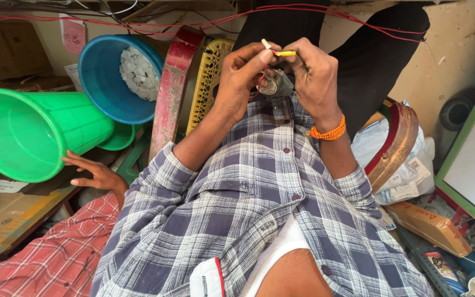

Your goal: The person works on an electrical motor assembly at a cluttered workbench. They use scissors to cut yellow electrical tape, wrap wires, and handle a small round component with attached wires. The person also uses a knife to strip wire insulation and manipulates various tools and parts on the table.

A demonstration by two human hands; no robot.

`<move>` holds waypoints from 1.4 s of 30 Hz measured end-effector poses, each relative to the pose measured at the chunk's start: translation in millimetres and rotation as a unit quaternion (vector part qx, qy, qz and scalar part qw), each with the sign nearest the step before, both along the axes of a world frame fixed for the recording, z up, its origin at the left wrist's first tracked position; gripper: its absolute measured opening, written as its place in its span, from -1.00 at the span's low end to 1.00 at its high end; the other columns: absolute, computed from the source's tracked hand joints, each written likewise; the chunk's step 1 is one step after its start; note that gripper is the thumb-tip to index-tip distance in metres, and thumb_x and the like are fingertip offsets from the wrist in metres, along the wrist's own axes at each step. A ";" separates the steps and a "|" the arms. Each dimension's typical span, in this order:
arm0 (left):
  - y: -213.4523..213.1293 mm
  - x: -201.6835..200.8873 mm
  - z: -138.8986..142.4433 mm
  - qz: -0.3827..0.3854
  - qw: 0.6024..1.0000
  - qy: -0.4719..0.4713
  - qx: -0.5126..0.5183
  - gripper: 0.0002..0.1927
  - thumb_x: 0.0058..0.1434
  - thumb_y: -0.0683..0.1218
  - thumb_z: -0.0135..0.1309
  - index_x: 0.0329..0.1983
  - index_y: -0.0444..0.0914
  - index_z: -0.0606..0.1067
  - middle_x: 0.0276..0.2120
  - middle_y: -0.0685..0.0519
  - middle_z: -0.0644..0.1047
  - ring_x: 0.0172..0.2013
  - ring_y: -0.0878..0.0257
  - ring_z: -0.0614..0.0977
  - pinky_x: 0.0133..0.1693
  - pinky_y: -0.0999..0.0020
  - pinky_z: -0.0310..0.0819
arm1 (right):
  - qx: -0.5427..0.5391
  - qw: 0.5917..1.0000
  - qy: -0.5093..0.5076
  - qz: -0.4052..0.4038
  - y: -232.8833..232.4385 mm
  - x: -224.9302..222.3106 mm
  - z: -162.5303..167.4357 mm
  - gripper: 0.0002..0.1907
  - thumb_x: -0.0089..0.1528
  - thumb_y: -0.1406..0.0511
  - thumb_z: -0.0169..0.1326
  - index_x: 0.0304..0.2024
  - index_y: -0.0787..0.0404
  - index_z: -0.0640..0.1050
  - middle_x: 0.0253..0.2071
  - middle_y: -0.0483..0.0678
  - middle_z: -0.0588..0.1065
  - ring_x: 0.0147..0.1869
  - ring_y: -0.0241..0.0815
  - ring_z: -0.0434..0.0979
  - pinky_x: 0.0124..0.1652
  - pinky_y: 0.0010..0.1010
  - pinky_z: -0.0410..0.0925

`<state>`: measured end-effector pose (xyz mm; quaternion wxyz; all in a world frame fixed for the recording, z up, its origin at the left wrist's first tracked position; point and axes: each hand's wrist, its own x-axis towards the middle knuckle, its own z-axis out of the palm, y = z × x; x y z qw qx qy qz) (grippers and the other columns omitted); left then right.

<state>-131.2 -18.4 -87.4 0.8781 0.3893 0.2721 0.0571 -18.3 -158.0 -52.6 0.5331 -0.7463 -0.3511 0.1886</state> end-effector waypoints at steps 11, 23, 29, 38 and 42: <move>-11.1 7.7 4.3 -0.002 0.974 0.033 0.224 -0.82 0.31 -0.14 0.20 -0.14 -0.36 0.64 -0.35 0.18 0.53 -0.48 0.49 0.51 -0.44 0.55 0.37 | -0.045 0.999 -0.006 0.002 -7.3 6.8 -7.3 -0.67 0.59 0.22 -0.10 -0.15 0.37 0.45 -0.31 0.05 0.56 -0.24 -0.18 0.63 -0.27 -0.41 0.41; -16.4 6.5 23.0 0.009 0.842 0.045 0.538 -0.85 0.30 -0.16 0.24 -0.09 -0.28 0.62 -0.35 0.07 0.53 -0.43 0.39 0.55 -0.38 0.48 0.42 | 0.007 0.962 0.271 0.022 -19.7 5.4 -12.3 -0.63 0.58 0.17 -0.17 -0.21 0.30 0.40 -0.37 -0.06 0.49 -0.29 -0.32 0.52 -0.23 -0.48 0.40; -0.4 11.1 11.9 0.000 0.982 0.010 0.186 -0.81 0.35 -0.13 0.22 -0.07 -0.36 0.64 -0.28 0.13 0.56 -0.31 0.41 0.60 -0.32 0.51 0.47 | 0.032 0.929 0.369 0.012 -9.8 -1.1 -13.2 -0.64 0.55 0.15 -0.17 -0.23 0.24 0.40 -0.39 -0.12 0.44 -0.32 -0.36 0.46 -0.28 -0.52 0.34; 5.6 5.1 6.0 -0.023 0.984 0.017 0.177 -0.79 0.29 -0.15 0.24 -0.05 -0.34 0.60 -0.23 0.09 0.63 -0.21 0.39 0.63 -0.13 0.45 0.58 | 0.017 0.944 0.329 0.028 -7.8 -5.1 -23.3 -0.64 0.55 0.17 -0.18 -0.28 0.22 0.39 -0.41 -0.16 0.42 -0.34 -0.40 0.42 -0.30 -0.53 0.33; 20.4 11.6 32.1 -0.083 0.995 -0.017 0.055 -0.80 0.29 -0.16 0.19 -0.05 -0.31 0.59 -0.28 0.07 0.65 -0.27 0.33 0.67 -0.14 0.39 0.61 | 0.025 0.929 0.365 0.050 2.7 0.8 -8.8 -0.66 0.50 0.18 -0.19 -0.31 0.21 0.41 -0.44 -0.16 0.42 -0.37 -0.41 0.40 -0.34 -0.55 0.30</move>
